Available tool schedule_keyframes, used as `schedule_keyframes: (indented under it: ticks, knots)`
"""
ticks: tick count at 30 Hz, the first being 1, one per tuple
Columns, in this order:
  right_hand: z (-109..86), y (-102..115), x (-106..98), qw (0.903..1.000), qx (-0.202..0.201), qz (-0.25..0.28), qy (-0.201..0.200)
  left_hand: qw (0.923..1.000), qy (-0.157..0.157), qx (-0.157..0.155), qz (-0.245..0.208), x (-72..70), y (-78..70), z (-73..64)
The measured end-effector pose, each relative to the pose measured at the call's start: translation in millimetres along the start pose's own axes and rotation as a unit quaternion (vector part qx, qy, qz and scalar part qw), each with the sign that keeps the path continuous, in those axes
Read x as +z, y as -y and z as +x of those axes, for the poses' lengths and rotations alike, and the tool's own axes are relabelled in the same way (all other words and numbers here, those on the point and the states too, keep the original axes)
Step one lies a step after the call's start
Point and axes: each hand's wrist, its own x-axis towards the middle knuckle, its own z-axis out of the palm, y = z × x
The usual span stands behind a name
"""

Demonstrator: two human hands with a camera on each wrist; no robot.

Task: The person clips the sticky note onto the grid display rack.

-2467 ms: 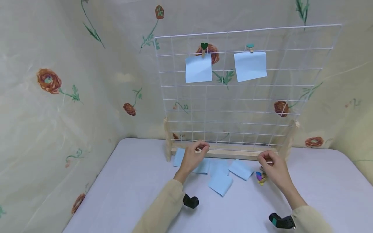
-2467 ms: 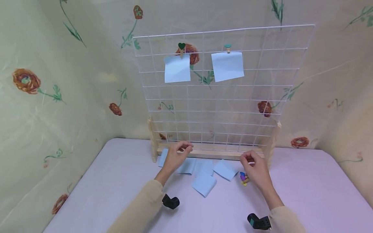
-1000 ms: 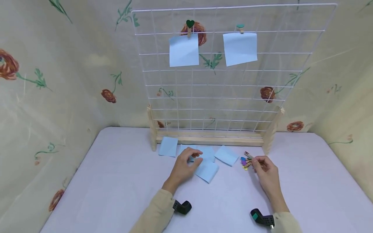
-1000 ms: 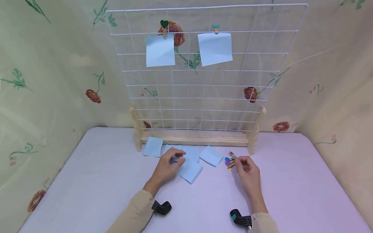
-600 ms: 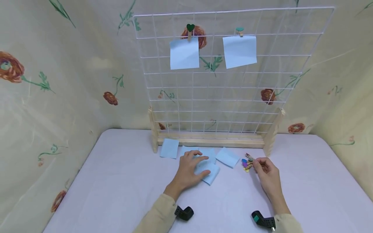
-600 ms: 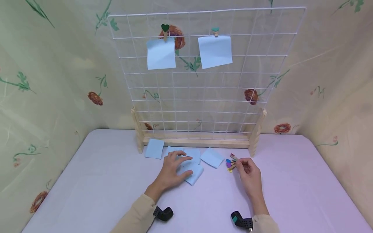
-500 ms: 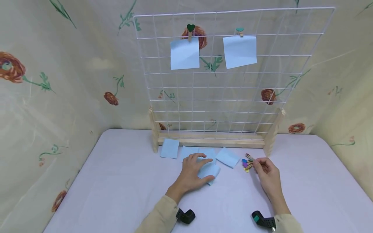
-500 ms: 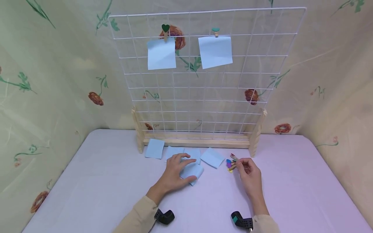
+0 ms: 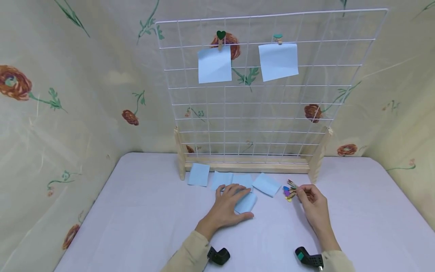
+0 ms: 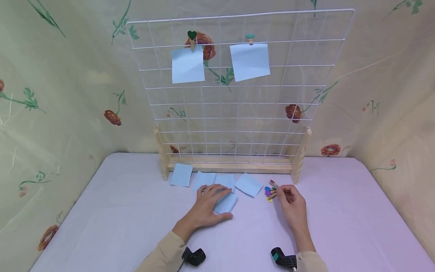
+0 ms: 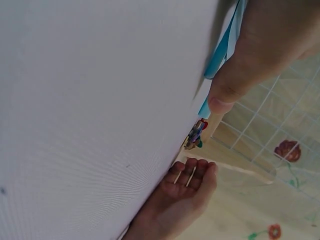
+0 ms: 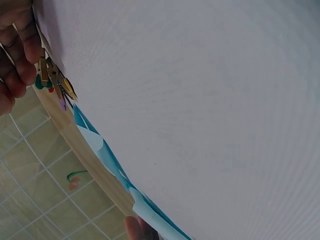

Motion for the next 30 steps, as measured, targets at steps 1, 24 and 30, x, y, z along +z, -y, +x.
schedule_keyframes:
  ticks: [1, 24, 30]
  knots:
    - [0.3, -0.1, -0.3, 1.0, -0.001, -0.003, 0.0, 1.0, 0.0, 0.0, -0.001, 0.0, 0.0, 0.3]
    - [3.1, 2.9, 0.0, 0.9991, 0.015, -0.039, 0.011, 0.9995, -0.012, 0.006, -0.028, -4.7, 3.1, 2.2]
    - [1.8, 0.8, -0.4, 0.9989, 0.012, -0.042, 0.015, 0.9956, -0.075, 0.011, -0.055, -4.6, 2.5, 1.2]
